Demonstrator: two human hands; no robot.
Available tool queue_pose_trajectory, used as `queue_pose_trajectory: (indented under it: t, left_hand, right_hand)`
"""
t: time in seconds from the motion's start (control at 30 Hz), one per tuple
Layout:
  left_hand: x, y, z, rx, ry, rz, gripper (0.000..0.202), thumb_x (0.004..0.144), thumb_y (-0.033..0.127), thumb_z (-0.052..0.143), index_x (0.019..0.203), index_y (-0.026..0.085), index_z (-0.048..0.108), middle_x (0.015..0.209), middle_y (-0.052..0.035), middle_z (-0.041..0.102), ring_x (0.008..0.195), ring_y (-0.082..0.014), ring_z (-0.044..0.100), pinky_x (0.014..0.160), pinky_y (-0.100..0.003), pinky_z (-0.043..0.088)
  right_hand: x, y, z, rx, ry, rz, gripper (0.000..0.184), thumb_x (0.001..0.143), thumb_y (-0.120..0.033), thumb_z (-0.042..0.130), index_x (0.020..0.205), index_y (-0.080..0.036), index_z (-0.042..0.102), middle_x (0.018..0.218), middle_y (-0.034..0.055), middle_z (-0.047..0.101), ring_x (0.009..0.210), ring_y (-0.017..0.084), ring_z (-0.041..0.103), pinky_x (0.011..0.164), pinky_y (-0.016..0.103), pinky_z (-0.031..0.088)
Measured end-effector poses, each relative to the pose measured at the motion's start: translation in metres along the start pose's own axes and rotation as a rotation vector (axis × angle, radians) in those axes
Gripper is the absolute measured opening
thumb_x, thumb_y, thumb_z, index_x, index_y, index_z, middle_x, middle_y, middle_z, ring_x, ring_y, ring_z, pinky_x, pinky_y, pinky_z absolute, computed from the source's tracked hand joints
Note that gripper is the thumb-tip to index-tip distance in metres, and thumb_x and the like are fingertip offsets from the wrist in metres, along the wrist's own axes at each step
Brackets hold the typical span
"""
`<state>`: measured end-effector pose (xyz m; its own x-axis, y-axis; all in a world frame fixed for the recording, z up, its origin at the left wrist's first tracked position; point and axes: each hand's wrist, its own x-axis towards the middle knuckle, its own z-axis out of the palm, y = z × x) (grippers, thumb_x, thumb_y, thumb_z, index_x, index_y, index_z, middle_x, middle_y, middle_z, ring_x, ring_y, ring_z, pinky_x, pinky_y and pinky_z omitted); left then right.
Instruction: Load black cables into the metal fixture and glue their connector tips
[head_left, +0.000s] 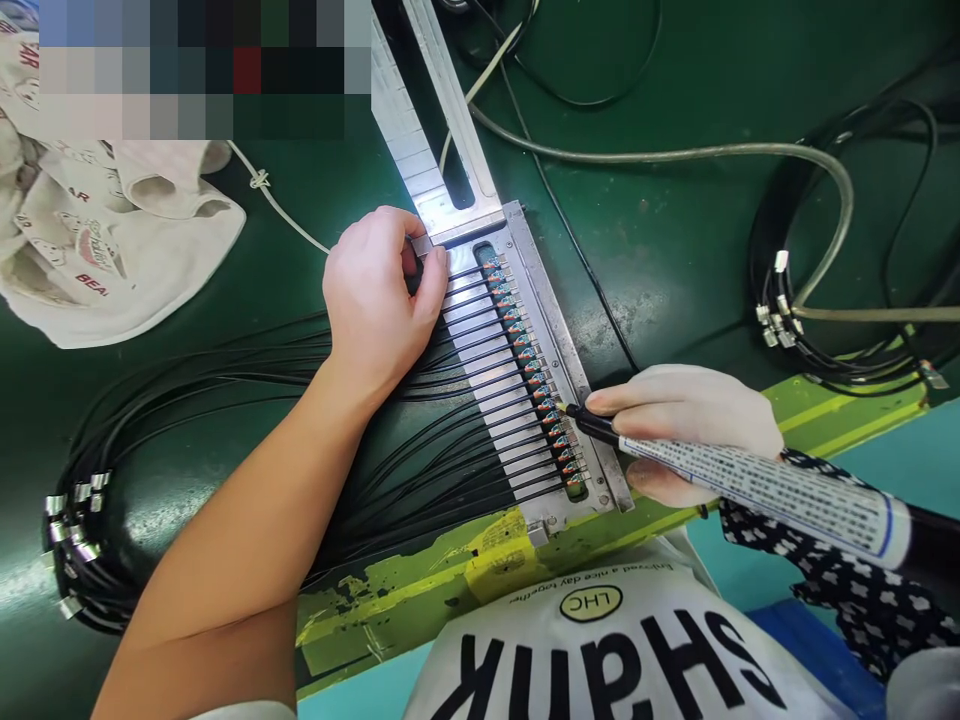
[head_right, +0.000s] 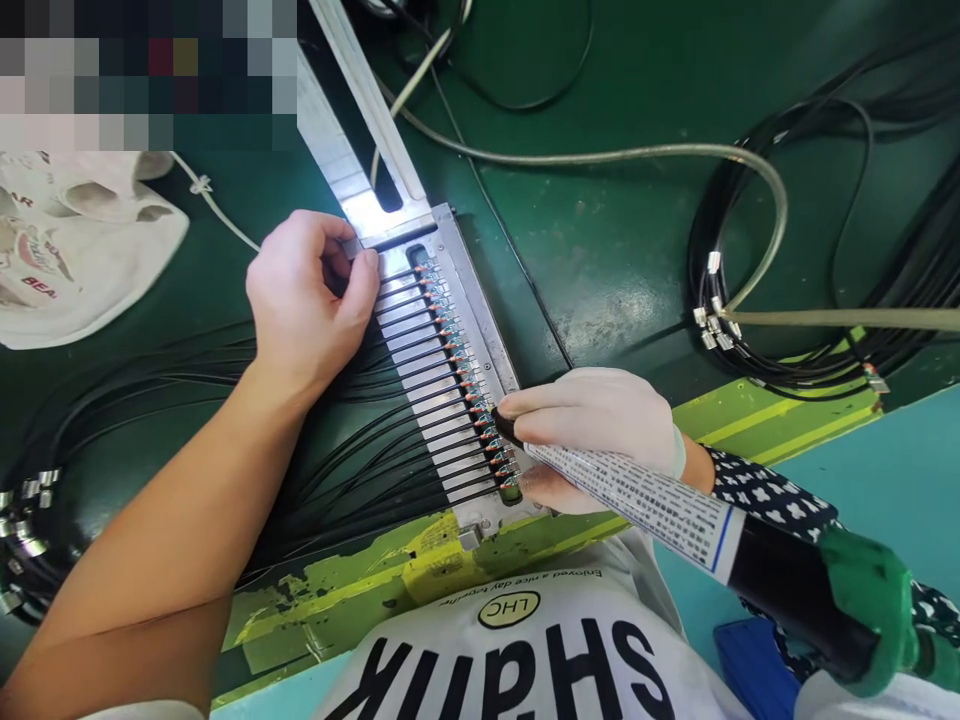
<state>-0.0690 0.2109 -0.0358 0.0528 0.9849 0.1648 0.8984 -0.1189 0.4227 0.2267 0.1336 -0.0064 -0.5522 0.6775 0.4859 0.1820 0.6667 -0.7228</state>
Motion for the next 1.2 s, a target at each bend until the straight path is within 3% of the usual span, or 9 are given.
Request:
queue_pose_trajectory:
  t: [0.23, 0.5, 1.2]
  left_hand:
    - [0.000, -0.002, 0.001, -0.030, 0.006, 0.003, 0.022, 0.095, 0.043, 0.051, 0.109, 0.028, 0.059, 0.094, -0.0045, 0.066, 0.104, -0.0246, 0.065, 0.092, -0.046, 0.051]
    - [0.000, -0.007, 0.006, -0.039, 0.040, 0.045, 0.018, 0.095, 0.039, 0.054, 0.108, 0.027, 0.058, 0.093, -0.0039, 0.064, 0.104, -0.0246, 0.065, 0.096, -0.043, 0.051]
    - [0.000, -0.011, 0.009, -0.067, 0.030, 0.022, 0.017, 0.092, 0.033, 0.058, 0.108, 0.028, 0.058, 0.093, -0.0036, 0.062, 0.107, -0.0266, 0.064, 0.100, -0.046, 0.049]
  right_hand:
    - [-0.003, -0.002, 0.000, 0.006, 0.019, 0.000, 0.022, 0.080, -0.026, 0.073, 0.099, -0.016, 0.068, 0.099, 0.0167, 0.077, 0.077, 0.021, 0.076, 0.065, 0.034, 0.062]
    - [0.000, -0.004, -0.001, -0.036, -0.004, 0.007, 0.019, 0.086, -0.034, 0.068, 0.093, -0.017, 0.066, 0.096, 0.0141, 0.078, 0.075, 0.019, 0.076, 0.062, 0.032, 0.061]
    - [0.004, -0.002, -0.003, -0.009, -0.033, 0.032, 0.016, 0.087, -0.028, 0.069, 0.098, -0.016, 0.068, 0.099, 0.0149, 0.078, 0.080, 0.021, 0.076, 0.066, 0.035, 0.063]
